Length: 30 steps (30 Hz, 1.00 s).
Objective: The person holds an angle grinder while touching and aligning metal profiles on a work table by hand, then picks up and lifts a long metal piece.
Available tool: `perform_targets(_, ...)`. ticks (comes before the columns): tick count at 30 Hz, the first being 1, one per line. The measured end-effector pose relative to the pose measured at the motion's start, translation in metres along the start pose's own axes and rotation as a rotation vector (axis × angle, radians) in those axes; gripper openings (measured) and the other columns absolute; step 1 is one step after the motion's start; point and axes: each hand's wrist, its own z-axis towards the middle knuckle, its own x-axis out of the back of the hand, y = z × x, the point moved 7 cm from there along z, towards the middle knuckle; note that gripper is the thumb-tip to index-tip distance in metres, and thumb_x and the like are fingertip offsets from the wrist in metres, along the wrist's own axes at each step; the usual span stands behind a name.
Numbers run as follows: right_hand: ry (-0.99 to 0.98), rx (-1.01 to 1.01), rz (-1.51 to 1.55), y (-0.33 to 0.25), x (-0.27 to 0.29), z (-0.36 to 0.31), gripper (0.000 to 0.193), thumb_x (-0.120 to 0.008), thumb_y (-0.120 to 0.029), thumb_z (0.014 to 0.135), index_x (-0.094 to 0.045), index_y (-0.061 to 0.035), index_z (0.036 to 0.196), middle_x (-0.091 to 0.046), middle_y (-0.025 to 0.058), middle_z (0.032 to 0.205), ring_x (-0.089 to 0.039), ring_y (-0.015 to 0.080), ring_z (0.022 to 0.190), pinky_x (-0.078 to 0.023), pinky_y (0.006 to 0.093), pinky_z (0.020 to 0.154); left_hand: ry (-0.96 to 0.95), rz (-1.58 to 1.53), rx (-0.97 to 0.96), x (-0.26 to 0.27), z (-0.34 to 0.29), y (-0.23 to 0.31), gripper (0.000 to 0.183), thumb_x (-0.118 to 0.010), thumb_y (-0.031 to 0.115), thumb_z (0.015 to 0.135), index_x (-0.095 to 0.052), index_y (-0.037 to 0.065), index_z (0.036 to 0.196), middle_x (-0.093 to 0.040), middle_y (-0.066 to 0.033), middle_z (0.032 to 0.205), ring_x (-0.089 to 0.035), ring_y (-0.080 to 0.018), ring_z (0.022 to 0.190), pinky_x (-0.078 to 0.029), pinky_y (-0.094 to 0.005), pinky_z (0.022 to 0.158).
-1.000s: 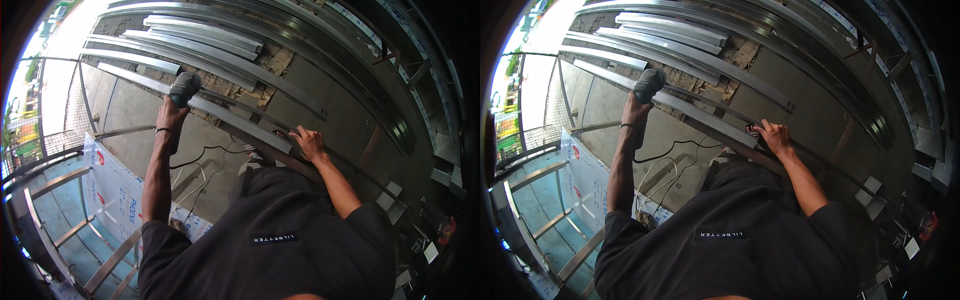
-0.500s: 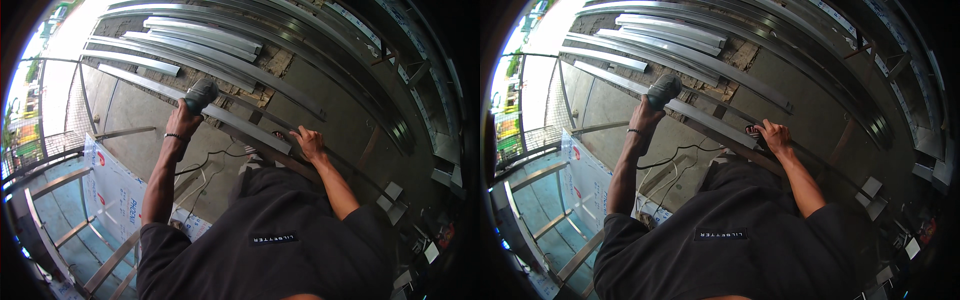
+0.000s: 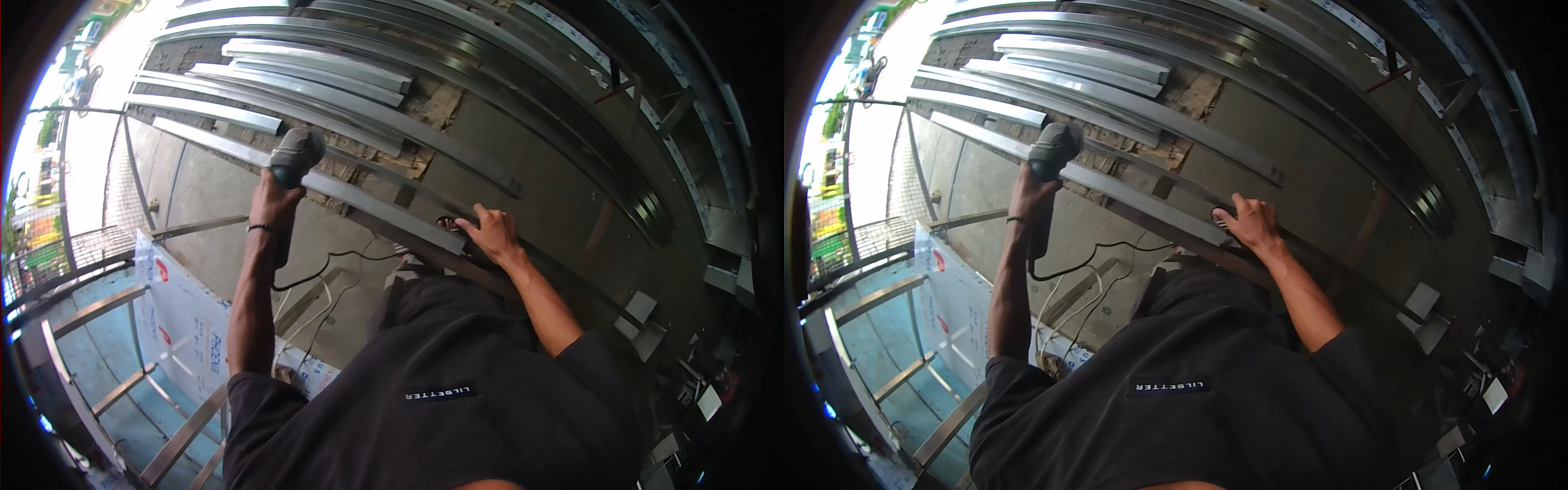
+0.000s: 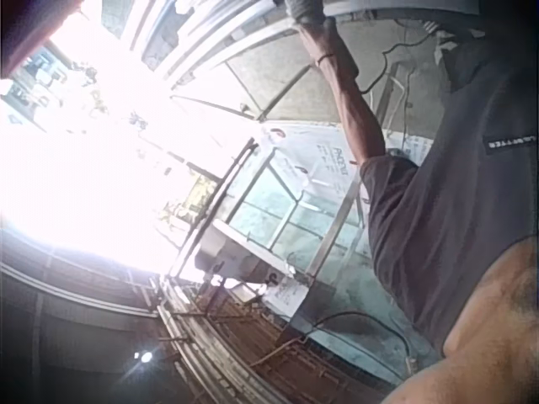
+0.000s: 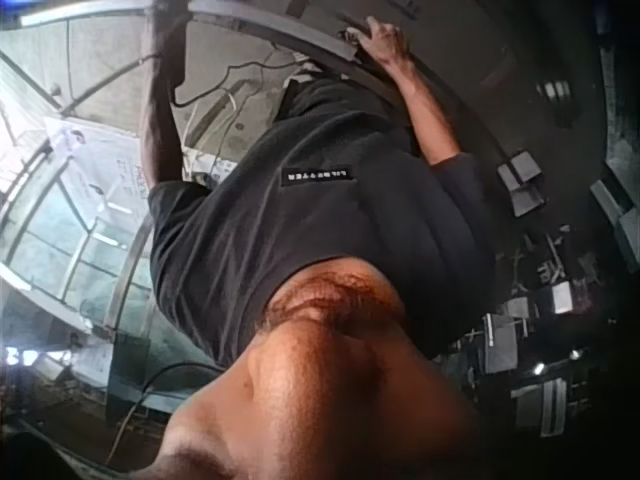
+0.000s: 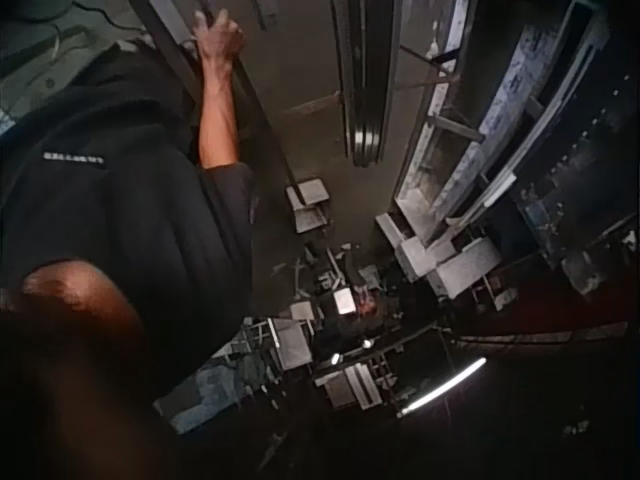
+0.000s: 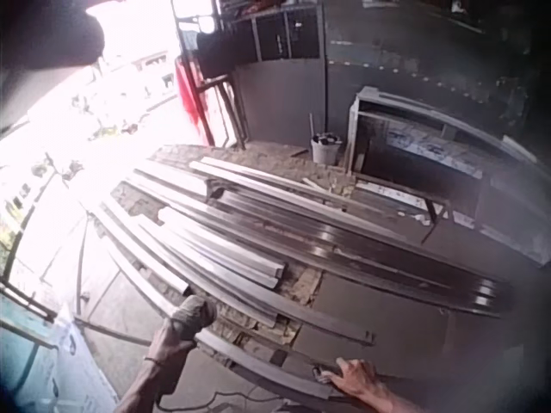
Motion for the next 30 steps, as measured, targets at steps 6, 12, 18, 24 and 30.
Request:
perform_targets(6, -0.161, -0.106, 0.028, 0.01, -0.03, 0.023, 0.064, -0.065, -0.067, 0.094, -0.072, -0.0032, 0.102, -0.076, 0.0212, 0.09, -0.074, 0.0447, 0.097, -0.056, 0.0557, 0.089, -0.011, -0.214, 0.016, 0.028, -0.028, -0.004, 0.065, -0.079, 0.023, 0.075, -0.059, -0.003, 0.131, -0.074, -0.0246, 0.114, -0.074, -0.0371, 0.105, -0.057, -0.0446, 0.091)
perform_targets(12, -0.115, -0.1, -0.024, -0.029, -0.019, 0.052, 0.071, -0.063, -0.072, 0.093, -0.073, -0.0022, 0.102, -0.078, 0.0169, 0.098, -0.074, 0.0342, 0.105, -0.057, 0.0489, 0.089, -0.017, -0.096, 0.047, 0.02, -0.028, 0.009, 0.062, -0.081, 0.027, 0.075, -0.056, -0.004, 0.124, -0.07, -0.0285, 0.106, -0.071, -0.0415, 0.099, -0.057, -0.0479, 0.085)
perform_targets(18, -0.006, 0.226, 0.04, -0.051, -0.037, 0.066, 0.051, -0.075, -0.053, 0.093, -0.071, -0.0027, 0.089, -0.072, 0.0148, 0.084, -0.074, 0.0344, 0.082, -0.057, 0.0476, 0.07, -0.028, 0.048, 0.073, 0.017, -0.013, 0.001, 0.062, -0.079, 0.027, 0.075, -0.053, -0.005, 0.121, -0.071, -0.0313, 0.102, -0.073, -0.0459, 0.099, -0.058, -0.0502, 0.084)
perform_targets(24, 0.036, 0.296, 0.117, -0.059, -0.051, 0.052, 0.043, -0.076, -0.04, 0.095, -0.059, -0.0026, 0.084, -0.068, 0.0167, 0.076, -0.071, 0.0392, 0.073, -0.056, 0.048, 0.062, -0.017, 0.152, 0.056, 0.009, 0.001, 0.0, 0.06, -0.077, 0.028, 0.077, -0.049, -0.005, 0.119, -0.072, -0.0323, 0.097, -0.073, -0.0487, 0.095, -0.058, -0.0523, 0.082)
perform_targets(30, 0.042, 0.323, 0.089, -0.06, -0.053, 0.05, 0.041, -0.075, -0.038, 0.096, -0.056, -0.0037, 0.086, -0.067, 0.016, 0.07, -0.071, 0.0406, 0.07, -0.056, 0.0489, 0.059, -0.034, 0.187, 0.061, 0.011, 0.001, 0.008, 0.059, -0.075, 0.024, 0.08, -0.046, -0.005, 0.121, -0.071, -0.0374, 0.098, -0.071, -0.0529, 0.095, -0.059, -0.0569, 0.084)
